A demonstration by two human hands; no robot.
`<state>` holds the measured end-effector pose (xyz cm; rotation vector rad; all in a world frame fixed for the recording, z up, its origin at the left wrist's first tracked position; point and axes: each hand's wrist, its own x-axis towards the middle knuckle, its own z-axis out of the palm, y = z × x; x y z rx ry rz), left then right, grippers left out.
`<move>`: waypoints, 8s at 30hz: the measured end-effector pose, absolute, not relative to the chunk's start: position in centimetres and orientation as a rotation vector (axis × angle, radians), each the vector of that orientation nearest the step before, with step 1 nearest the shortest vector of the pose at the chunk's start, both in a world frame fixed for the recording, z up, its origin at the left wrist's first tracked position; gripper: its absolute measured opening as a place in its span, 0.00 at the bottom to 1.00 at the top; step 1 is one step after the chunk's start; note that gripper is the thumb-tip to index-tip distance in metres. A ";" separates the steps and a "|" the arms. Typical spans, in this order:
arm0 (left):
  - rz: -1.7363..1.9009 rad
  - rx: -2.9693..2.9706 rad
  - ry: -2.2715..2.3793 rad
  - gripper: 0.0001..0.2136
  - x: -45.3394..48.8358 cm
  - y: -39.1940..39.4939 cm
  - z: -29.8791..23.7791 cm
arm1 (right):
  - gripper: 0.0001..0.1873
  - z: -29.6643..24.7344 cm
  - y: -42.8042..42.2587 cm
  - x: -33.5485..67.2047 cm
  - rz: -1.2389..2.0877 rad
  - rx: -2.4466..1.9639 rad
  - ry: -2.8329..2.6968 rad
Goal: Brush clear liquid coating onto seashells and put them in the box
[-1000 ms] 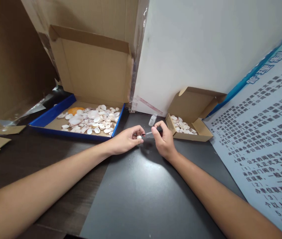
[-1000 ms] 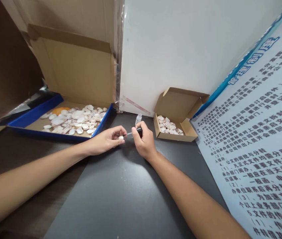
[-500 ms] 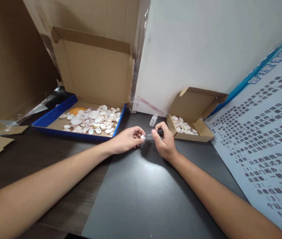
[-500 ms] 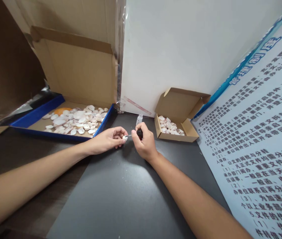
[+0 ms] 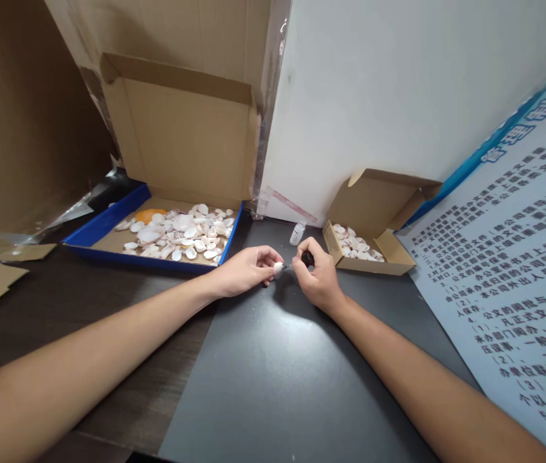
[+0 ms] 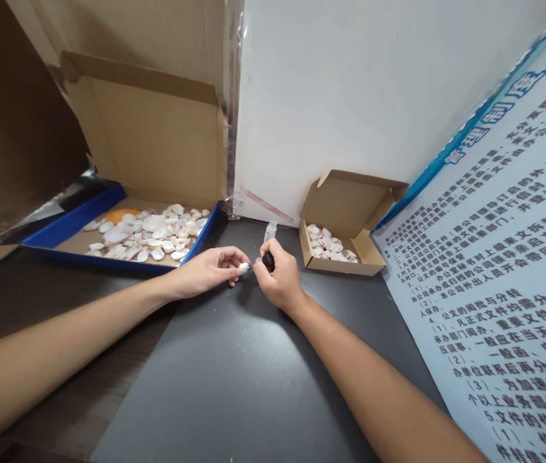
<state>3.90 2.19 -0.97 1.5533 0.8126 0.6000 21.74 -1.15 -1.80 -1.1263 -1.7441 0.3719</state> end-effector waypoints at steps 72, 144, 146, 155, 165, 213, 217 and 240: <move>0.639 1.442 0.732 0.06 3.9 2.1 -1.0 | 0.09 -1.9 -0.9 21.7 0.288 -1.104 -1.683; 0.741 1.278 0.730 0.06 4.1 1.6 -0.7 | 0.11 -1.9 -0.9 21.4 0.260 -1.109 -1.652; 0.738 1.280 0.724 0.06 4.1 1.6 -0.8 | 0.11 -1.9 -0.9 21.4 0.272 -1.098 -1.646; 0.710 1.353 0.720 0.07 4.1 1.8 -1.0 | 0.11 -1.9 -1.0 21.4 0.254 -1.094 -1.651; 0.682 1.418 0.724 0.09 4.1 1.8 -0.9 | 0.11 -1.9 -1.0 21.5 0.269 -1.086 -1.646; 0.636 1.500 0.785 0.04 4.0 1.4 -0.6 | 0.10 -2.0 -1.3 21.6 0.346 -1.038 -1.706; 0.638 1.487 0.779 0.05 3.9 1.5 -0.7 | 0.10 -2.0 -1.3 21.5 0.289 -1.051 -1.680; 0.631 1.431 0.769 0.06 3.9 1.5 -0.9 | 0.10 -1.9 -1.1 21.6 0.315 -1.086 -1.656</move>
